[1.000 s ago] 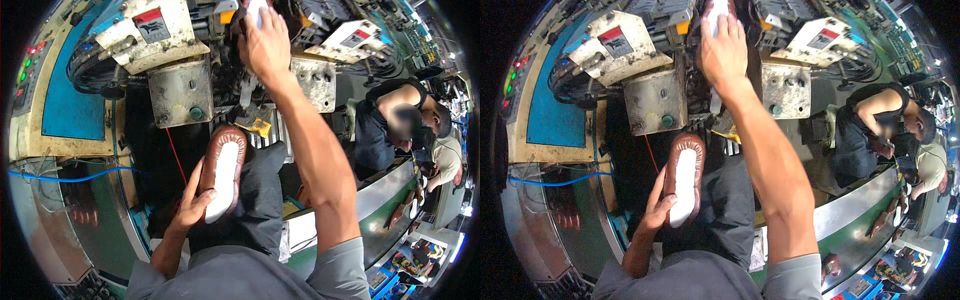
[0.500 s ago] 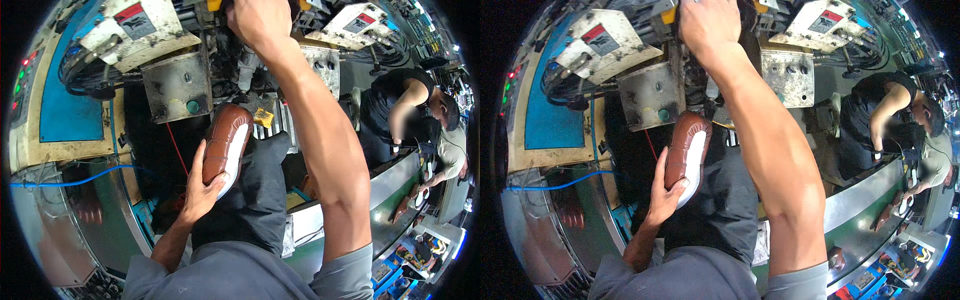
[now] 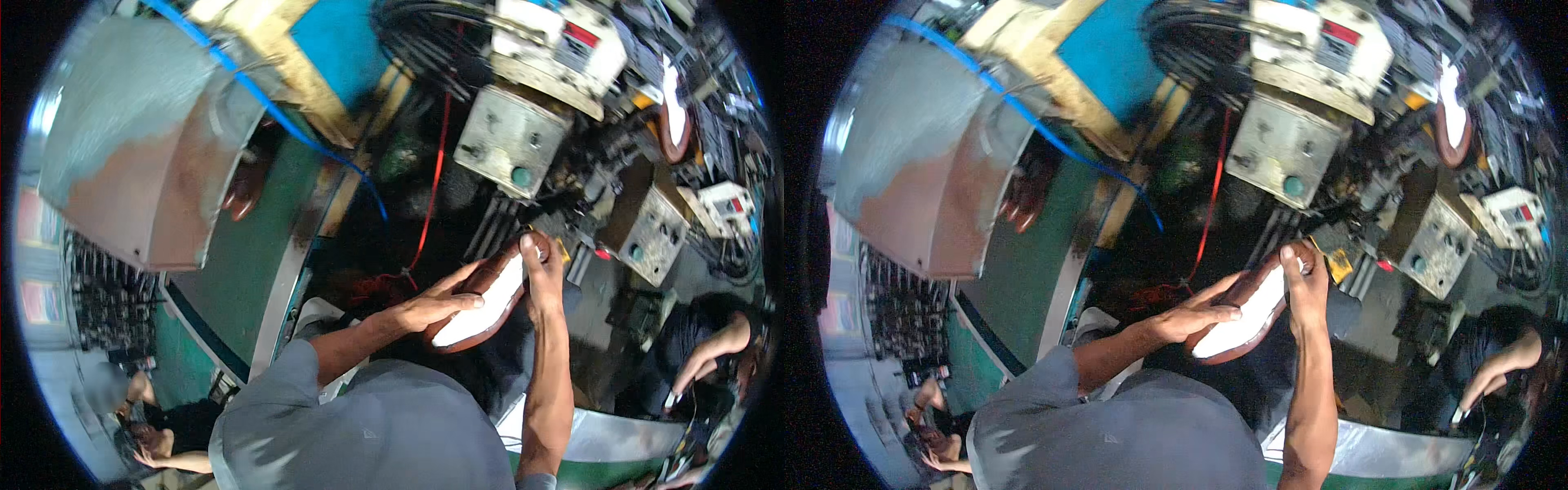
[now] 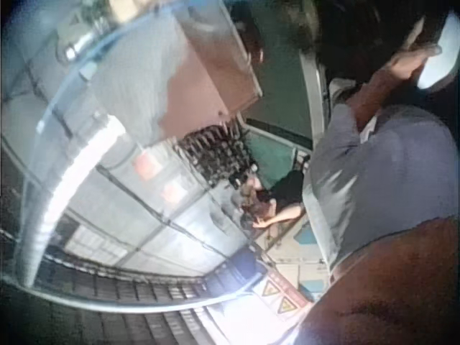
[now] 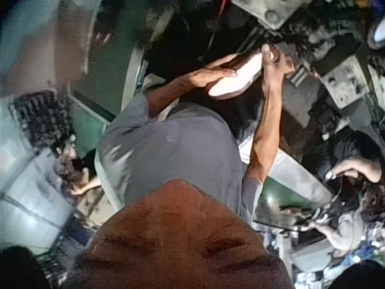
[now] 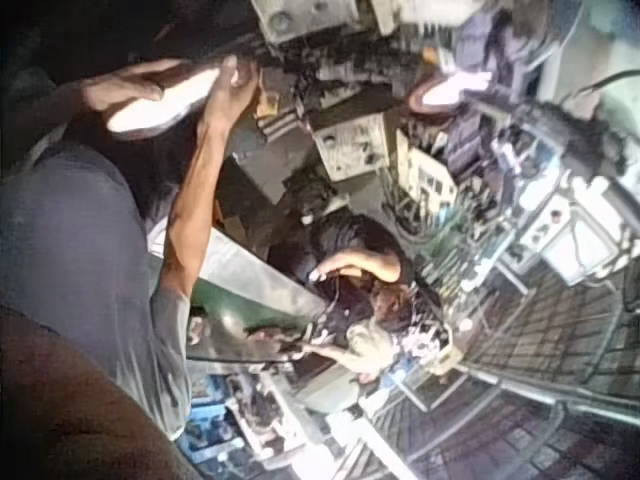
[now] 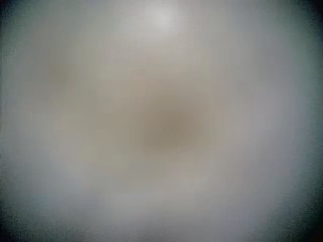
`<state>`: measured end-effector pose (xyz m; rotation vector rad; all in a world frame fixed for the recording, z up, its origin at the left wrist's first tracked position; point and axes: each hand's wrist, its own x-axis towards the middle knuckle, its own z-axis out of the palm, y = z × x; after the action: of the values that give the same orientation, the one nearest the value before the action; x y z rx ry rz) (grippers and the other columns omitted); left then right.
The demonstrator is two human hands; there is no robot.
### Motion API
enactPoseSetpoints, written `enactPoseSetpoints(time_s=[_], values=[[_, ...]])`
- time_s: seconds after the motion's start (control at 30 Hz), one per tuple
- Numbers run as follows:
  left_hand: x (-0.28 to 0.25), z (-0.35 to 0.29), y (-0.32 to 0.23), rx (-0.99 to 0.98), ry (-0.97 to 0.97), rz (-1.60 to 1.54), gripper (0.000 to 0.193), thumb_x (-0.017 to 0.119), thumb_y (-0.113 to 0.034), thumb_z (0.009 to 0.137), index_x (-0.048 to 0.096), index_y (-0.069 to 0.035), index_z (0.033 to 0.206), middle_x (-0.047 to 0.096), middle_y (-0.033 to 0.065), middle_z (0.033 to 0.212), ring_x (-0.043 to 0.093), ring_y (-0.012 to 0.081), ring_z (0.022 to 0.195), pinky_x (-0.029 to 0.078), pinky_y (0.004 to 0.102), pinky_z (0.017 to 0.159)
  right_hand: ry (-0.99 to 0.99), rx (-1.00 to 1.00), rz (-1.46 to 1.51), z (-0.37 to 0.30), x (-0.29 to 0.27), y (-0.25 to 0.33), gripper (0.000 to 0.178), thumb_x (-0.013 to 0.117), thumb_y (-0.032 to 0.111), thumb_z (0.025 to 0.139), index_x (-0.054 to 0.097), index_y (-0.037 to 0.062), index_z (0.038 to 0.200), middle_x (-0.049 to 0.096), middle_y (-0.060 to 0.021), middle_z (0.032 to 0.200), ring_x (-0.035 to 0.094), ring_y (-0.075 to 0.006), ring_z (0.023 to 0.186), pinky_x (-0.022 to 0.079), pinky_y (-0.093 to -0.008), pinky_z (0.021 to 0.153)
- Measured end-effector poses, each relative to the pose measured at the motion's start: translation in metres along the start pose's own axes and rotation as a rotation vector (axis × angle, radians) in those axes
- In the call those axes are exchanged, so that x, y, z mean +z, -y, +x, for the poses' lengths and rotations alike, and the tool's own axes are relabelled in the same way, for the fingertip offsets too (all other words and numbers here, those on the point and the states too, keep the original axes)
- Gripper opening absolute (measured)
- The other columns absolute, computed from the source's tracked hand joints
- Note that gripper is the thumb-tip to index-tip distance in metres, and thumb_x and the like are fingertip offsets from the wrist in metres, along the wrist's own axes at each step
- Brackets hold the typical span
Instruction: Operating a specialized lasting machine to shape and attach shoe uppers in a factory setting.
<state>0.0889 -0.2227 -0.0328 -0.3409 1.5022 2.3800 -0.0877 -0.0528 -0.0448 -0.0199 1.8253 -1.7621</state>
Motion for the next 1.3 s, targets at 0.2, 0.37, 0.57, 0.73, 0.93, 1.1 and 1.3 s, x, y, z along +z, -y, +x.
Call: enactPoseSetpoints(time_s=[0.2,0.37,0.57,0.73,0.93,1.1,1.3], values=[[-0.131,-0.091,0.07,-0.016,-0.676,0.069,0.081,0.07,-0.021,0.107,0.028,-0.008,0.175,0.05,0.0126,0.168,0.051,0.0255,0.15,0.043,0.0414,0.124,0.203,0.121,-0.089,-0.029,0.017,-0.028,0.058,0.073,0.031,0.11,0.058,-0.0018,0.155,0.071,-0.0153,0.141,0.074,-0.0273,0.118,0.059,-0.0416,0.103],[-0.258,-0.227,0.086,-0.261,-1.337,0.834,0.096,0.074,-0.027,0.099,0.021,-0.023,0.179,0.046,0.0332,0.163,0.055,0.0459,0.144,0.046,0.0499,0.12,0.2,0.107,-0.26,-0.04,-0.006,-0.059,0.052,0.07,0.029,0.111,0.06,-0.0019,0.152,0.073,-0.0149,0.138,0.077,-0.0257,0.11,0.061,-0.0398,0.098],[-0.333,-0.373,0.192,-0.752,-1.387,1.6,0.108,0.078,-0.025,0.092,0.017,-0.044,0.178,0.041,0.0351,0.162,0.059,0.0479,0.133,0.049,0.0574,0.109,0.178,0.153,-0.301,-0.05,-0.019,-0.083,0.046,0.066,0.027,0.113,0.06,0.0003,0.149,0.075,-0.0119,0.131,0.077,-0.0238,0.106,0.061,-0.0388,0.095],[-0.378,-0.442,0.225,-0.835,-1.343,1.615,0.1,0.07,-0.014,0.098,0.021,-0.056,0.174,0.031,0.0293,0.17,0.048,0.0489,0.145,0.044,0.0641,0.116,0.193,0.187,-0.352,-0.058,-0.028,-0.087,0.05,0.069,0.033,0.111,0.061,0.0012,0.149,0.075,-0.0122,0.131,0.077,-0.0243,0.107,0.061,-0.0404,0.095],[-0.45,-0.387,0.113,-1.104,-1.404,1.49,0.057,0.063,-0.022,0.106,0.054,-0.02,0.162,0.043,0.0227,0.165,0.047,0.0482,0.145,0.043,0.0695,0.116,0.082,0.152,-0.385,-0.066,-0.068,-0.072,0.052,0.071,0.035,0.11,0.062,0.002,0.149,0.075,-0.0128,0.131,0.077,-0.0248,0.106,0.061,-0.0415,0.094],[-0.461,-0.291,0.147,-0.619,-1.455,1.53,0.037,0.067,-0.021,0.101,0.074,-0.014,0.137,0.06,0.0202,0.148,0.057,0.0404,0.14,0.055,0.0541,0.107,0.094,0.154,-0.298,-0.077,-0.059,-0.079,0.051,0.07,0.031,0.11,0.062,-0.0015,0.149,0.075,-0.015,0.131,0.077,-0.0259,0.108,0.061,-0.0409,0.096],[-0.265,-0.052,0.099,0.21,-0.661,1.298,0.041,0.063,0.002,0.096,0.074,-0.002,0.135,0.075,0.0274,0.129,0.07,0.0469,0.121,0.057,0.053,0.105,-0.093,0.152,-0.281,-0.13,-0.111,-0.089,0.05,0.068,0.028,0.112,0.063,-0.0042,0.149,0.075,-0.0149,0.135,0.077,-0.0237,0.115,0.061,-0.0376,0.099]])
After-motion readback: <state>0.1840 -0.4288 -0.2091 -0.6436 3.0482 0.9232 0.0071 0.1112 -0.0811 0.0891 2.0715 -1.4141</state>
